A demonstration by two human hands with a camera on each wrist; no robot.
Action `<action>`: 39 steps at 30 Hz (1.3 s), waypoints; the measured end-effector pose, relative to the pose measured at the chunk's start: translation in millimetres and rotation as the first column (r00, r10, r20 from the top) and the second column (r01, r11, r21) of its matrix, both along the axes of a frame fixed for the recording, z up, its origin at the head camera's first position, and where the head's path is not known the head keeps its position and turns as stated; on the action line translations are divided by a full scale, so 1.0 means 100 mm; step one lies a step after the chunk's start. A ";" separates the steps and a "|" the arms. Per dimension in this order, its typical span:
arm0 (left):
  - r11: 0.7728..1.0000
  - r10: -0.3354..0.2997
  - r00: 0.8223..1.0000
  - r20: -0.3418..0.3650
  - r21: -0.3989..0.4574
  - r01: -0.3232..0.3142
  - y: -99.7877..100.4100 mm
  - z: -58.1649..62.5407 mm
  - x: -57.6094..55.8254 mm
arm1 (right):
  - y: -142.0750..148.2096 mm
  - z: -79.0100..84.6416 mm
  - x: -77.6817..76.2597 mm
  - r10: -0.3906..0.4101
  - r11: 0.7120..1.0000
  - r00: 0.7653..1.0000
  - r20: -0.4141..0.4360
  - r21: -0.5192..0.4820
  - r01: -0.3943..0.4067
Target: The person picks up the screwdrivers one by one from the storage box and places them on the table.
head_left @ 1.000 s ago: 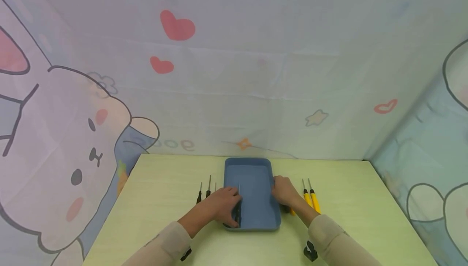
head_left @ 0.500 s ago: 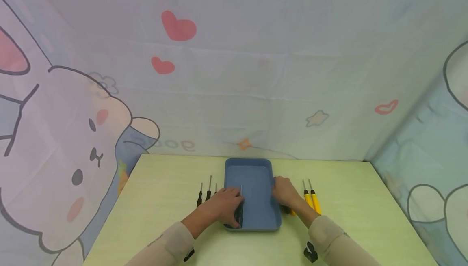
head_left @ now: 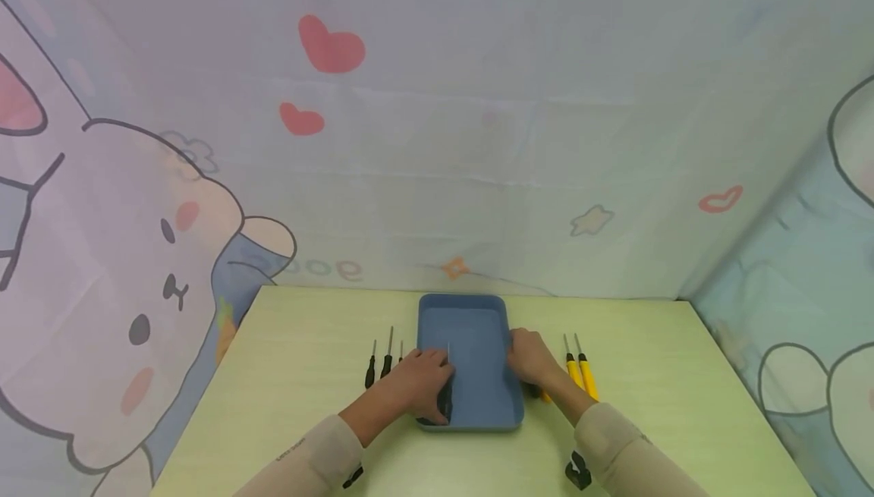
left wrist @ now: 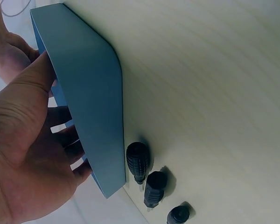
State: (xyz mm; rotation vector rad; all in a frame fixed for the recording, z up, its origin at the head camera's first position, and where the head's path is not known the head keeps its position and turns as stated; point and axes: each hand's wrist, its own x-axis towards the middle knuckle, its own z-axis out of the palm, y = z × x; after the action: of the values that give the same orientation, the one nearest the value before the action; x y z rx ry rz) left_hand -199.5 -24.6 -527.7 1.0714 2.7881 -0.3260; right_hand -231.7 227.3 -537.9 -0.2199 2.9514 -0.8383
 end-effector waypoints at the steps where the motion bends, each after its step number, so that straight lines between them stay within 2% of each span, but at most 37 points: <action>1: 1.000 -0.001 1.000 -0.002 0.001 0.001 0.00 0.00 0.00 | 0.00 0.01 0.00 -0.002 1.000 1.000 0.003 -0.001 0.002; 21: 0.999 0.006 1.000 -0.007 0.034 -0.005 0.02 0.02 0.01 | -0.03 -0.01 -0.01 -0.003 1.000 1.000 -0.014 0.005 0.003; 28: 0.999 -0.007 1.000 -0.022 0.038 0.007 0.01 -0.01 0.02 | -0.03 -0.02 -0.01 0.002 1.000 0.999 -0.050 0.019 -0.001; 34: 0.998 -0.028 0.999 -0.024 0.058 0.029 -0.01 0.01 0.05 | 0.00 -0.04 0.01 -0.004 1.000 1.000 -0.017 0.010 0.004; 39: 0.997 -0.053 0.997 -0.050 0.053 0.056 -0.03 -0.02 0.01 | 0.01 -0.05 0.00 -0.007 1.000 1.000 -0.018 0.014 0.007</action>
State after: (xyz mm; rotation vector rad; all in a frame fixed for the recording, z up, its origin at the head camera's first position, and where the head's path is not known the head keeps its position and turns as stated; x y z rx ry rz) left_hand -198.1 -27.5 -529.5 1.1690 2.8294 -0.2868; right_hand -231.2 228.3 -543.0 -0.2171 2.9753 -0.8212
